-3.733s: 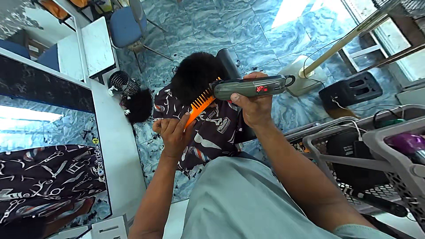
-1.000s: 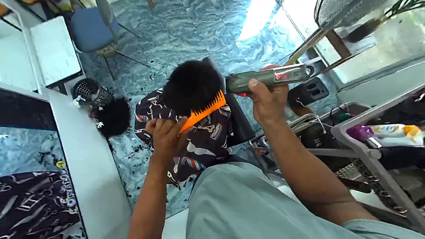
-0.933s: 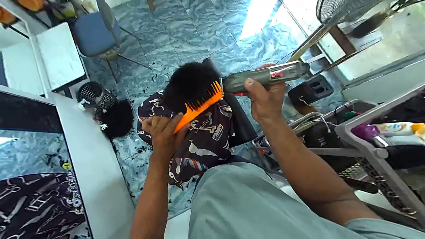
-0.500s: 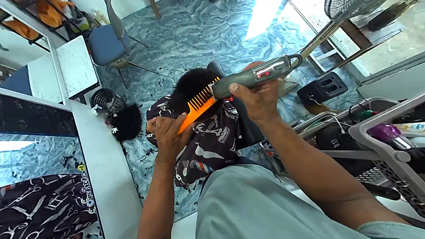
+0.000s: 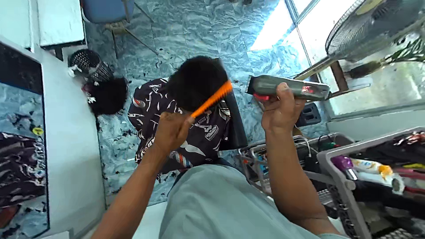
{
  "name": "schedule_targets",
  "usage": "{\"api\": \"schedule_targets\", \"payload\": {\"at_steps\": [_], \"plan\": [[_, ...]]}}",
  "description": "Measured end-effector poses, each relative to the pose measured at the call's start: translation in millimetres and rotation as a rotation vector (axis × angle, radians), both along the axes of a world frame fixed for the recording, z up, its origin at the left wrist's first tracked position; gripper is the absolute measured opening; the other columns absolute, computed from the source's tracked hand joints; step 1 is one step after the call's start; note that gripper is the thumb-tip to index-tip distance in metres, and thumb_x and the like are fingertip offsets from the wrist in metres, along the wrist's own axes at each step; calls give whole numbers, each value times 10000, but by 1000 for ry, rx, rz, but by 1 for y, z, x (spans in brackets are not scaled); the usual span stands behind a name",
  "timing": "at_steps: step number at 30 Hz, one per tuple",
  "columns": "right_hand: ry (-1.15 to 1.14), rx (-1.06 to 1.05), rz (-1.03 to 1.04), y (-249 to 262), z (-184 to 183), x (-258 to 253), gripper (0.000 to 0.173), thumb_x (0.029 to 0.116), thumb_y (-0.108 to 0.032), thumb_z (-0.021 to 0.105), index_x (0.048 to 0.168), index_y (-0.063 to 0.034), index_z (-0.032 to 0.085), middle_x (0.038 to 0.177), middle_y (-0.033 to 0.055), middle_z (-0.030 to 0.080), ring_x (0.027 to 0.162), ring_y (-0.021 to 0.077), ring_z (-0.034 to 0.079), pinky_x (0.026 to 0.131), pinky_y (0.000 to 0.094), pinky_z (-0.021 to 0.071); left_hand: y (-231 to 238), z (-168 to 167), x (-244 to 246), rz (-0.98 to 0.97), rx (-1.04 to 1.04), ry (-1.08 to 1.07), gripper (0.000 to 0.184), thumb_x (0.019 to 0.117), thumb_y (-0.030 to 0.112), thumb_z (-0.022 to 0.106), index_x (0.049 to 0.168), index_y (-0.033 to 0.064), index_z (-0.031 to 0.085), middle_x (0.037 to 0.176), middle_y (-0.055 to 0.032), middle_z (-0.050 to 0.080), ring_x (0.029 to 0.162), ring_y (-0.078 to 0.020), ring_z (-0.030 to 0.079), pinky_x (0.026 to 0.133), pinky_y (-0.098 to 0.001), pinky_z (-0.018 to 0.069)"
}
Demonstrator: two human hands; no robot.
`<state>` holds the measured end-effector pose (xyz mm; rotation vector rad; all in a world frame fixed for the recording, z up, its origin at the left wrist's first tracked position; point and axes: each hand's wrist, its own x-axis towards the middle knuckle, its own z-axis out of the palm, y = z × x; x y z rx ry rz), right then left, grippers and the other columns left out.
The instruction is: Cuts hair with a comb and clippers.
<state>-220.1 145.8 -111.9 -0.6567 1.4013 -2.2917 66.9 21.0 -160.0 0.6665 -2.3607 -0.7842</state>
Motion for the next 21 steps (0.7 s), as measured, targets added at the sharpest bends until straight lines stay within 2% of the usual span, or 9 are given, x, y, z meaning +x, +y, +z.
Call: {"api": "schedule_targets", "payload": {"at_steps": [2,3,5,7,16,21], "plan": [[6,15,29,-1,-3,1,403,926,-202,728,1234,-75,501,1056,136,695,906,317,732,787,541,640,9,-16,8,-41,-271,-105,409,1041,450,525,1186,152,765,836,-66,667,831,-265,604,930,-543,413],[27,12,63,-2,-5,2,408,919,-192,746,1234,-89,509,1056,118,700,905,300,737,789,525,645,11,-19,10,-21,-358,-112,400,1021,470,567,1222,178,752,861,-59,659,859,-269,594,973,-554,380],[98,-1,136,-4,-12,6,437,900,-159,778,1251,-108,523,1060,77,700,921,256,728,787,484,644,9,-17,10,60,-456,-67,353,983,448,658,1218,202,752,862,-49,656,874,-259,596,1001,-542,361],[144,-57,166,-11,-16,9,443,853,-84,810,1220,-85,562,1025,88,709,892,259,728,757,483,646,4,-10,8,135,-491,-8,337,969,418,691,1215,197,759,844,-49,651,864,-249,593,988,-532,361],[301,-172,252,-29,-14,22,439,808,-23,826,1174,-94,595,1021,30,701,917,164,708,819,385,630,-7,1,1,208,-528,109,347,947,393,735,1212,170,755,819,-59,623,852,-245,566,980,-505,335],[396,-145,288,-33,-8,36,446,790,-21,831,1168,-54,596,1056,50,708,948,169,715,846,375,633,-7,2,0,201,-544,118,335,947,374,736,1206,162,758,819,-52,624,844,-240,562,969,-496,340]]}}
